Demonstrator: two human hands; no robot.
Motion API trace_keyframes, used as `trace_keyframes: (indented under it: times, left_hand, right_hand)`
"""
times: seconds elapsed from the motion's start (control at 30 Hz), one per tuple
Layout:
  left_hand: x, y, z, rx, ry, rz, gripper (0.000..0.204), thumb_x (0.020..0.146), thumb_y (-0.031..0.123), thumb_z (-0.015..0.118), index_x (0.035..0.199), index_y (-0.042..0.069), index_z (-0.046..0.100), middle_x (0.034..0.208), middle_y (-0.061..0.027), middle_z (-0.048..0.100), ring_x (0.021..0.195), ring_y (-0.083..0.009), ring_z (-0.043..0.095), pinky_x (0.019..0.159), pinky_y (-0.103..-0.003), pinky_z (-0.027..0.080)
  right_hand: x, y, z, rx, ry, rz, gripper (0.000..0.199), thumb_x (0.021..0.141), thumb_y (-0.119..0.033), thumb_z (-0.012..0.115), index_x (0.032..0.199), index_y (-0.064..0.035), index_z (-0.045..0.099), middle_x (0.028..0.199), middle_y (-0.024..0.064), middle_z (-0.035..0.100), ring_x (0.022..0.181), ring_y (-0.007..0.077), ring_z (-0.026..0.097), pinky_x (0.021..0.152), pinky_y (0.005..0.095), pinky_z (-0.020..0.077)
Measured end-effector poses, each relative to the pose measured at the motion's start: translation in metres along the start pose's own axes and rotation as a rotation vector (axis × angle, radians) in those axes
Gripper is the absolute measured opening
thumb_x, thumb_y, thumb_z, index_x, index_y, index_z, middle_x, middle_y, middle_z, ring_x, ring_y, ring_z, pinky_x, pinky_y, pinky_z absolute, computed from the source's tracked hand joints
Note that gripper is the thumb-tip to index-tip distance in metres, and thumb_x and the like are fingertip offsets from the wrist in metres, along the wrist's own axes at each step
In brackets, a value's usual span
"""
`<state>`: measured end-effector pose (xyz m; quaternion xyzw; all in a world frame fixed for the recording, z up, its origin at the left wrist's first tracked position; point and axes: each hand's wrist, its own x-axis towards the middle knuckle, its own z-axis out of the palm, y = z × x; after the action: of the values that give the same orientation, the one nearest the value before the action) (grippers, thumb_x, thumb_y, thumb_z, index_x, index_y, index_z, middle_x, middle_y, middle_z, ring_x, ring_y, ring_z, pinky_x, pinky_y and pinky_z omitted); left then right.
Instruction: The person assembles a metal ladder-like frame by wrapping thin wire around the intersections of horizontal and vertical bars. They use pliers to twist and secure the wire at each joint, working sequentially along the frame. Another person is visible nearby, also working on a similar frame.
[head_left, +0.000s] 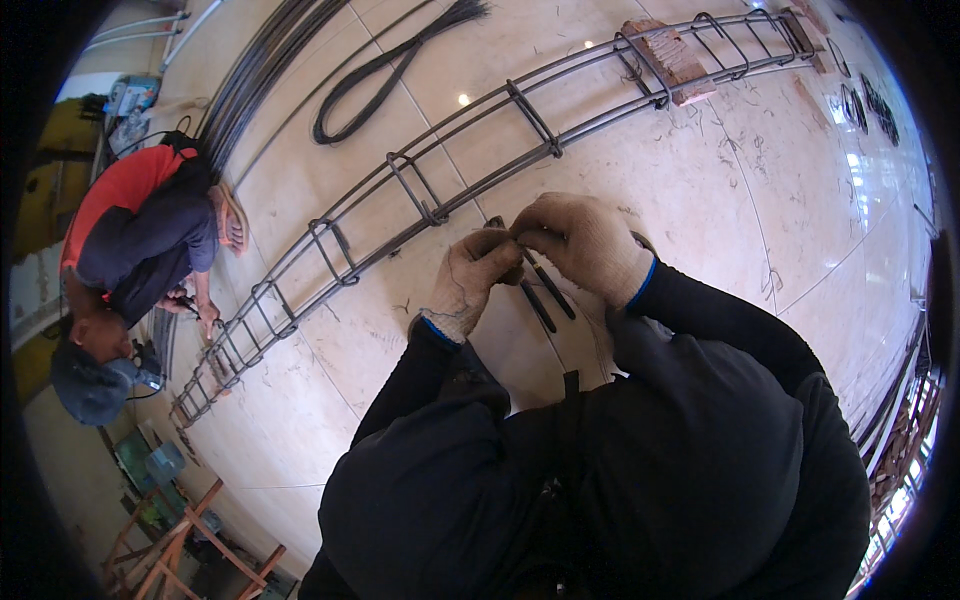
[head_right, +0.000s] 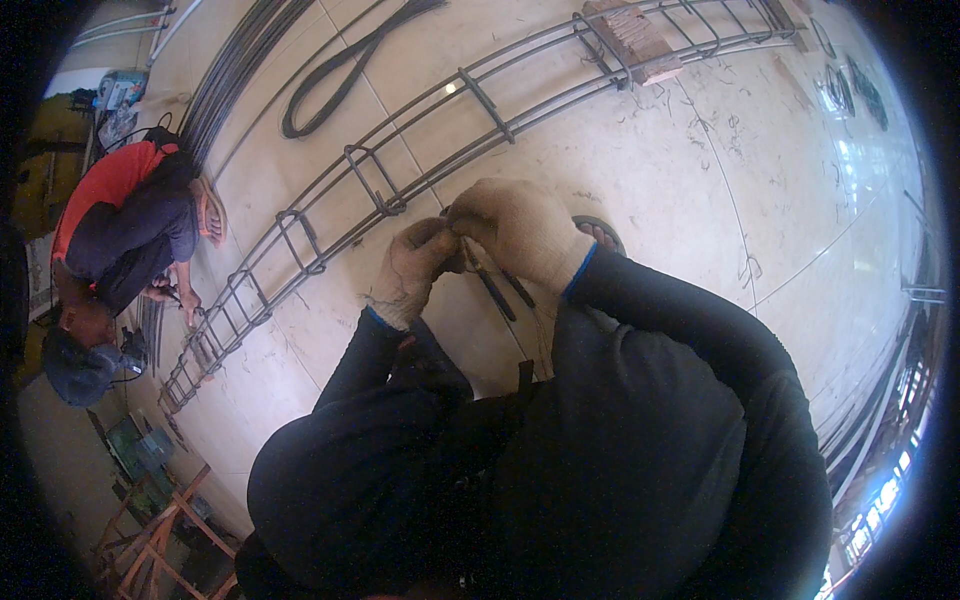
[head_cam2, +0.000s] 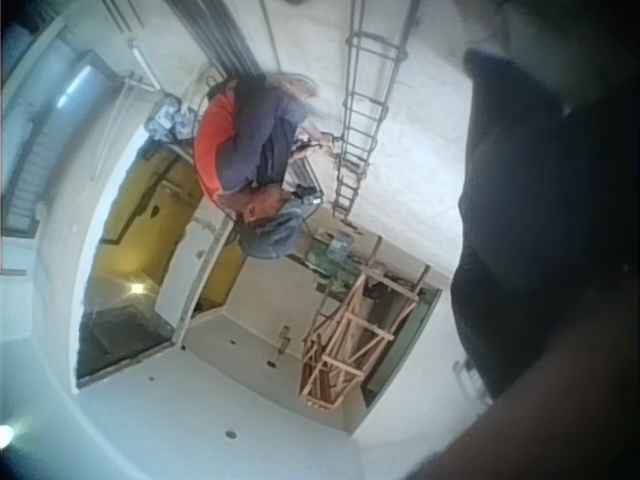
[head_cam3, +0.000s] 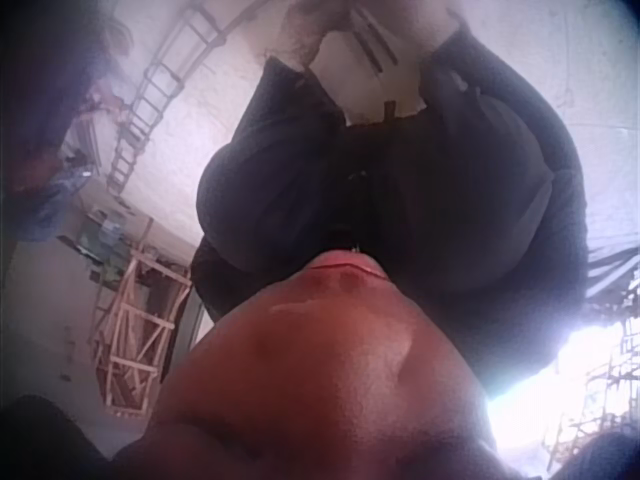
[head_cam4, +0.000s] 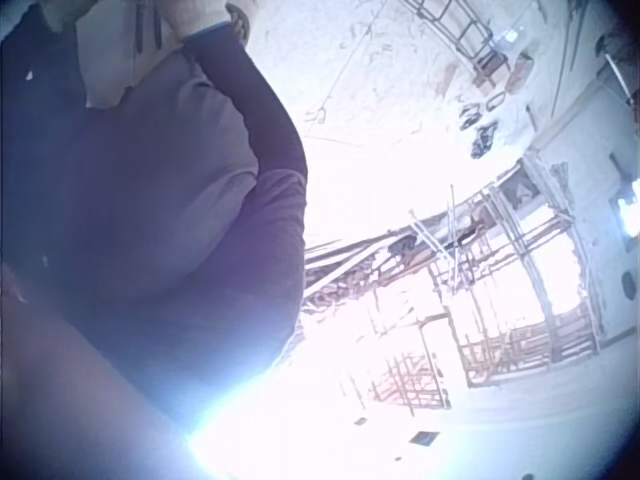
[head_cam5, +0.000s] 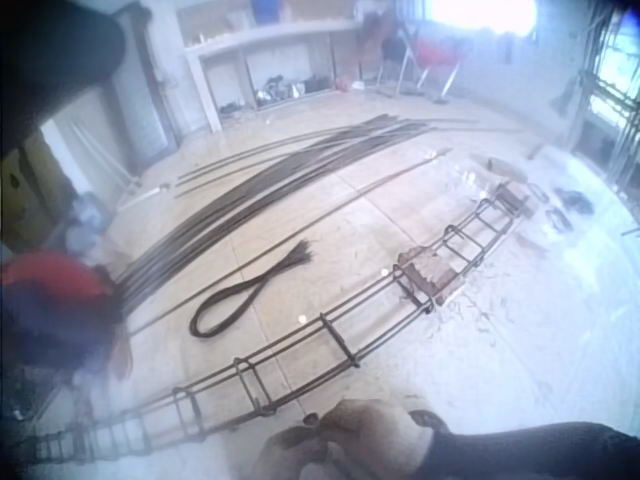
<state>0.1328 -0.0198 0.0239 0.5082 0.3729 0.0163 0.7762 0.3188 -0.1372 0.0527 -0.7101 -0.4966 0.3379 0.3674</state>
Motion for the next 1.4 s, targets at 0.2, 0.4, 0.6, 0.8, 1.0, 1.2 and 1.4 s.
trace_keyframes:
  times: [0.2, 0.4, 0.6, 0.8, 1.0, 1.2, 1.4]
  left_hand:
    - [0.0, -0.004, -0.01, -0.101, -0.228, -0.015, 0.046, 0.102, 0.038, 0.068, 0.121, -0.005, 0.066, 0.089, -0.0051, 0.065, 0.079, -0.0137, 0.065, 0.069, -0.031, 0.055]
    - [-0.001, -0.008, 0.01, -0.145, -0.119, -0.004, 0.049, 0.11, 0.043, 0.056, 0.122, -0.004, 0.065, 0.096, -0.0077, 0.065, 0.083, -0.0168, 0.063, 0.081, -0.036, 0.056]
    - [0.001, -0.014, 0.008, -0.41, -0.241, -0.006, 0.049, 0.111, 0.044, 0.054, 0.125, -0.002, 0.063, 0.109, -0.0127, 0.069, 0.099, -0.0242, 0.067, 0.093, -0.04, 0.056]
    - [0.0, 0.02, 0.018, 0.528, 0.123, 0.203, 0.038, 0.108, 0.035, 0.057, 0.111, 0.0, 0.072, 0.101, -0.0095, 0.075, 0.094, -0.0238, 0.072, 0.081, -0.039, 0.055]
    - [0.005, 0.01, 0.017, 0.398, 0.209, 0.176, 0.035, 0.107, 0.029, 0.055, 0.111, -0.001, 0.073, 0.1, -0.0136, 0.074, 0.097, -0.0232, 0.071, 0.086, -0.036, 0.053]
    - [0.008, -0.001, 0.006, 0.322, -0.015, 0.153, 0.037, 0.103, 0.032, 0.056, 0.102, 0.002, 0.077, 0.1, -0.0063, 0.074, 0.091, -0.0148, 0.064, 0.085, -0.031, 0.051]
    - [0.005, -0.019, 0.004, 0.896, 0.125, 0.375, 0.015, 0.093, 0.021, 0.065, 0.103, 0.014, 0.074, 0.09, -0.0118, 0.07, 0.095, -0.0341, 0.071, 0.085, -0.044, 0.057]
  right_hand:
    - [0.0, 0.004, -0.006, 0.372, -0.132, 0.004, 0.016, 0.095, -0.008, 0.072, 0.108, 0.0007, 0.075, 0.101, 0.0117, 0.074, 0.096, 0.0207, 0.073, 0.085, 0.0357, 0.0577]
    - [0.001, 0.006, -0.003, 0.341, -0.068, 0.054, 0.015, 0.096, -0.008, 0.071, 0.107, 0.0017, 0.074, 0.1, 0.012, 0.073, 0.095, 0.0204, 0.071, 0.087, 0.0357, 0.057]
    - [0.009, 0.005, -0.007, 0.156, 0.186, -0.046, 0.016, 0.097, -0.011, 0.069, 0.107, 0.0015, 0.073, 0.095, 0.0114, 0.072, 0.09, 0.0201, 0.071, 0.084, 0.0357, 0.0571]
    - [0.004, -0.008, -0.009, 0.44, 0.112, 0.422, 0.025, 0.102, -0.02, 0.066, 0.113, 0.0023, 0.071, 0.087, 0.0062, 0.069, 0.077, 0.0157, 0.067, 0.077, 0.0333, 0.0568]
    - [0.002, 0.002, -0.001, 0.28, 0.114, 0.326, 0.023, 0.099, -0.019, 0.069, 0.115, -0.0039, 0.074, 0.097, 0.0102, 0.075, 0.087, 0.0233, 0.072, 0.078, 0.0354, 0.0563]
    - [0.004, 0.01, -0.008, -0.455, 0.141, -0.343, 0.025, 0.078, -0.015, 0.086, 0.099, -0.0071, 0.076, 0.096, 0.0115, 0.073, 0.095, 0.0349, 0.07, 0.081, 0.044, 0.0559]
    - [-0.004, 0.029, 0.007, 0.097, -0.138, 0.356, 0.007, 0.088, -0.009, 0.071, 0.092, -0.0069, 0.076, 0.088, 0.0145, 0.071, 0.081, 0.0366, 0.07, 0.074, 0.0429, 0.0563]
